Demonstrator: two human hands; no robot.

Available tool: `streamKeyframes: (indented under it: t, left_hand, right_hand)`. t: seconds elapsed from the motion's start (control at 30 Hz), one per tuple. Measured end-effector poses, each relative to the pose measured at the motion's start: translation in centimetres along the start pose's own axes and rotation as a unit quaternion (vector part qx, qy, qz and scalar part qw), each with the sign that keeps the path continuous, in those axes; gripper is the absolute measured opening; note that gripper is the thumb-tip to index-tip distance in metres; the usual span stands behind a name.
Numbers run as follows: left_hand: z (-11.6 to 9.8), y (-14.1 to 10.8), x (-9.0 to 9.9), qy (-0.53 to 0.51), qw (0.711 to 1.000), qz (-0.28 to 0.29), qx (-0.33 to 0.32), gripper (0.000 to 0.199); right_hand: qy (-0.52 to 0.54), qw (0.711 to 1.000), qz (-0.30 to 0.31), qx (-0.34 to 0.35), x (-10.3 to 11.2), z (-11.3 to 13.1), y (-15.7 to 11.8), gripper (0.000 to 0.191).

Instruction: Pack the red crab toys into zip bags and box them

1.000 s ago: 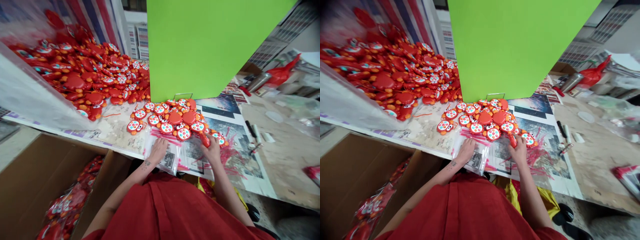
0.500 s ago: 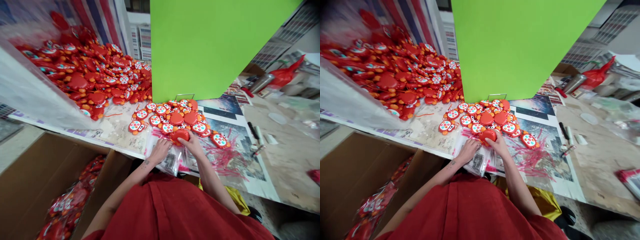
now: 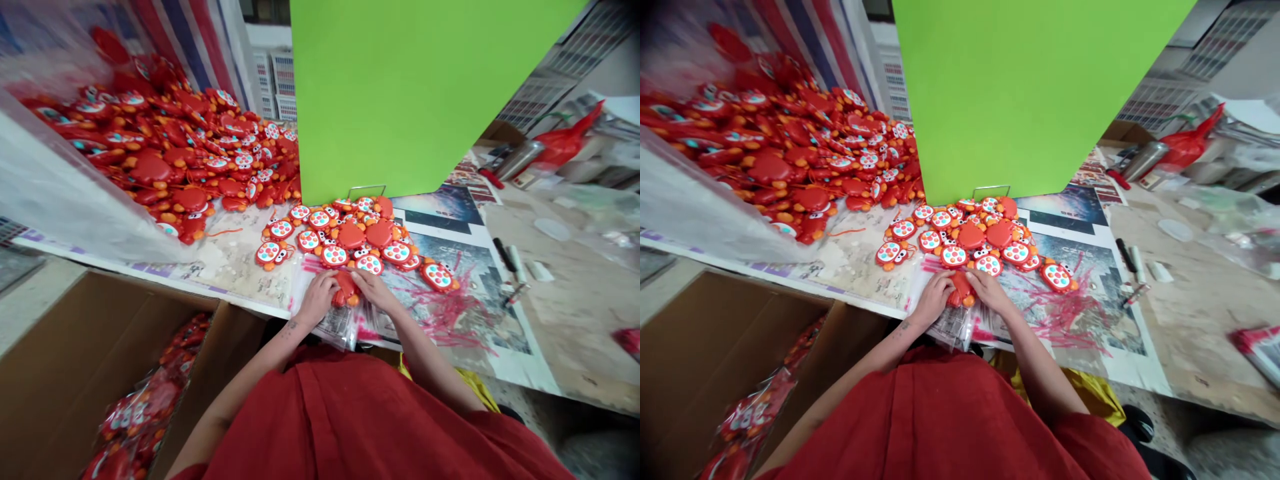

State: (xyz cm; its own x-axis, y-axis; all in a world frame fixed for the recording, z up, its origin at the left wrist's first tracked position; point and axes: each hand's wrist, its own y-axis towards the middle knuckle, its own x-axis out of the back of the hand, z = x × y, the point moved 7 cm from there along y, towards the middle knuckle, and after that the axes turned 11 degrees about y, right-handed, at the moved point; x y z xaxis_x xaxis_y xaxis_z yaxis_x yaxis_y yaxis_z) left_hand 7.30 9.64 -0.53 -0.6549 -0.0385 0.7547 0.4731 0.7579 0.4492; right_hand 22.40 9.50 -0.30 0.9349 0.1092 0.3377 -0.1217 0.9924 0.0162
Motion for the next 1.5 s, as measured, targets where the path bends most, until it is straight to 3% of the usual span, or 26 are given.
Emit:
streamKeyframes:
  t: [0.13, 0.2, 0.27, 0.3, 0.37, 0.47, 0.53, 0.6, 0.67, 0.73, 0.8, 0.9, 0.97, 1.07, 1.17, 1.3, 1.4, 1.5]
  left_hand:
    - [0.0, 0.1, 0.1, -0.01, 1.0, 0.005, 0.015, 0.01]
    - [0.0, 0.1, 0.2, -0.01, 1.0, 0.003, 0.014, 0.01]
    - [0.0, 0.1, 0.2, -0.01, 1.0, 0.001, 0.011, 0.01]
    - [0.1, 0.1, 0.3, -0.01, 1.0, 0.0, 0.011, 0.01]
    - [0.1, 0.1, 0.3, -0.011, 1.0, 0.0, 0.011, 0.01]
    - [0.1, 0.2, 0.3, -0.012, 1.0, 0.002, 0.013, 0.01]
    - [0.0, 0.2, 0.4, -0.014, 1.0, 0.003, 0.011, 0.01]
    - [0.0, 0.2, 0.4, -0.015, 1.0, 0.006, 0.01, 0.01]
    - [0.0, 0.2, 0.3, -0.017, 1.0, 0.009, 0.013, 0.01]
    - [0.0, 0.2, 0.3, -0.02, 1.0, 0.01, 0.014, 0.011]
    - [0.1, 0.2, 0.3, -0.024, 1.0, 0.01, 0.015, 0.011]
    - [0.2, 0.2, 0.3, -0.026, 0.999, 0.012, 0.021, 0.011]
    - [0.2, 0.2, 0.2, -0.027, 0.999, 0.014, 0.022, 0.011]
    - [0.2, 0.2, 0.2, -0.028, 0.999, 0.009, 0.017, 0.01]
    - [0.2, 0.2, 0.2, -0.025, 0.999, 0.006, 0.019, 0.01]
    - [0.1, 0.3, 0.1, -0.033, 0.999, 0.025, 0.025, 0.009]
    - [0.3, 0.5, 0.4, -0.054, 0.997, 0.052, 0.036, 0.008]
    - [0.7, 0.9, 0.7, -0.082, 0.991, 0.096, 0.05, 0.006]
  right_hand:
    - [-0.134, 0.986, -0.091, -0.037, 6.2, -3.1, -4.2, 0.034]
    - [-0.275, 0.939, -0.203, -0.044, 10.0, -3.8, -6.8, 0.036]
    - [-0.376, 0.881, -0.282, -0.049, 12.5, -3.5, -8.7, 0.039]
    - [-0.398, 0.866, -0.298, -0.048, 12.9, -3.2, -9.2, 0.038]
    - [-0.384, 0.882, -0.272, -0.031, 12.0, -2.7, -8.9, 0.033]
    - [-0.306, 0.943, -0.127, 0.014, 7.2, -2.1, -7.0, 0.035]
    - [-0.277, 0.959, -0.05, 0.023, 4.2, -2.1, -6.1, 0.028]
    - [-0.275, 0.961, -0.035, 0.016, 3.1, -2.4, -5.7, 0.017]
    - [-0.28, 0.958, -0.054, 0.006, 3.9, -2.9, -5.9, 0.016]
    - [-0.31, 0.947, -0.084, -0.015, 6.2, -3.5, -6.7, 0.018]
    - [-0.379, 0.915, -0.126, -0.054, 9.1, -3.9, -8.0, 0.016]
    - [-0.464, 0.855, -0.209, -0.097, 12.9, -3.2, -10.1, 0.039]
    - [-0.441, 0.859, -0.245, -0.083, 13.5, -2.0, -10.5, 0.046]
    - [-0.299, 0.929, -0.206, -0.072, 10.8, -1.4, -9.1, 0.04]
    - [-0.18, 0.973, -0.116, -0.089, 5.4, -2.0, -6.8, 0.046]
    - [-0.082, 0.99, -0.108, -0.044, 0.4, -2.2, -4.3, 0.041]
    - [-0.052, 0.988, -0.135, -0.047, -0.4, -2.6, -3.3, 0.039]
    - [-0.014, 0.99, -0.125, -0.068, -0.5, -3.0, -3.1, 0.044]
